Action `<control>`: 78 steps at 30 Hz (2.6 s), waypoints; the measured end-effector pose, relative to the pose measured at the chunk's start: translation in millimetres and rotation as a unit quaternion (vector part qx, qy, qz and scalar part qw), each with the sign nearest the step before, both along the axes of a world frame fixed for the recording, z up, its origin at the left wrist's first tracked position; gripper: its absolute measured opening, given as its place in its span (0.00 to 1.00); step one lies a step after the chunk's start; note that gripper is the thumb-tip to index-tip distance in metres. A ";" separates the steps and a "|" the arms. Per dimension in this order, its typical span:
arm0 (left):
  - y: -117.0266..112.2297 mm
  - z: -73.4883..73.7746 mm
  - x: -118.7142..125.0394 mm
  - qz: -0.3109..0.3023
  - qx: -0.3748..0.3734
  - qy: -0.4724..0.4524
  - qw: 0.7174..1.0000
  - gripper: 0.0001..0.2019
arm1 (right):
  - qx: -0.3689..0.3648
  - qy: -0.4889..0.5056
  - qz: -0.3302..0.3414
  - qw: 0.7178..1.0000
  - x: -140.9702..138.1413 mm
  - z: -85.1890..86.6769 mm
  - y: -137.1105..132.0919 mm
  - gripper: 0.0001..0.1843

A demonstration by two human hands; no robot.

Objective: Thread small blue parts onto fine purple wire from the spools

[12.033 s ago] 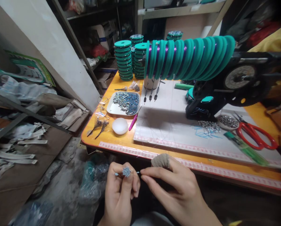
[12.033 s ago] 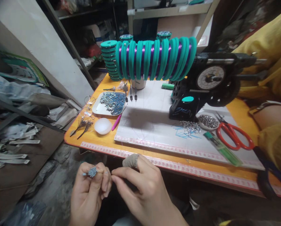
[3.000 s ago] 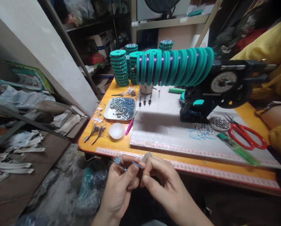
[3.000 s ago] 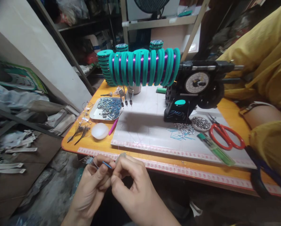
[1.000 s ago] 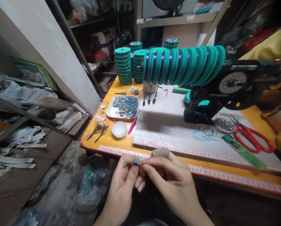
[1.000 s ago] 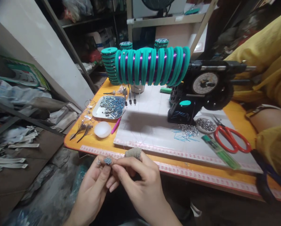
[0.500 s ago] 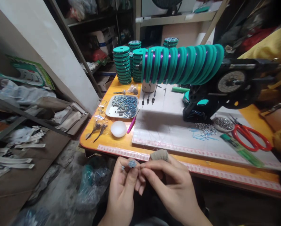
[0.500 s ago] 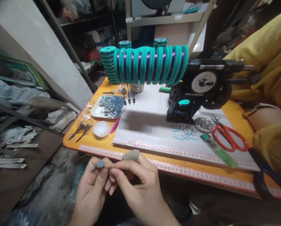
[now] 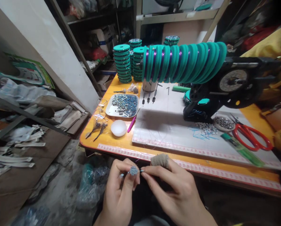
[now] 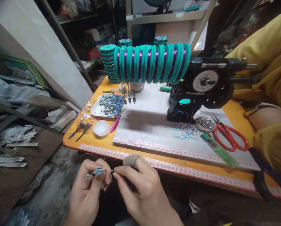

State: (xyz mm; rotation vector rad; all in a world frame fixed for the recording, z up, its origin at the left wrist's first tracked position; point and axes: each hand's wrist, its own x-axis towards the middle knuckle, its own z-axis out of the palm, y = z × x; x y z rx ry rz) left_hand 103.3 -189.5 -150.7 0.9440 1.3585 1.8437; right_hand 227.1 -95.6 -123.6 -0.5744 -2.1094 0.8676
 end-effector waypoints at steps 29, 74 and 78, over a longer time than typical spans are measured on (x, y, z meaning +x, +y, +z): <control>13.7 20.1 -34.4 0.232 0.071 -0.084 0.967 0.13 | 0.065 -0.018 0.011 0.998 3.9 2.3 2.9 0.08; 5.2 7.3 -22.5 0.071 -0.078 0.171 0.980 0.06 | -0.120 0.050 -0.028 0.991 -10.8 -6.4 2.4 0.05; 3.3 1.9 -20.2 0.054 -0.053 0.233 0.970 0.08 | -0.127 0.050 -0.026 0.990 -8.4 -5.6 0.9 0.05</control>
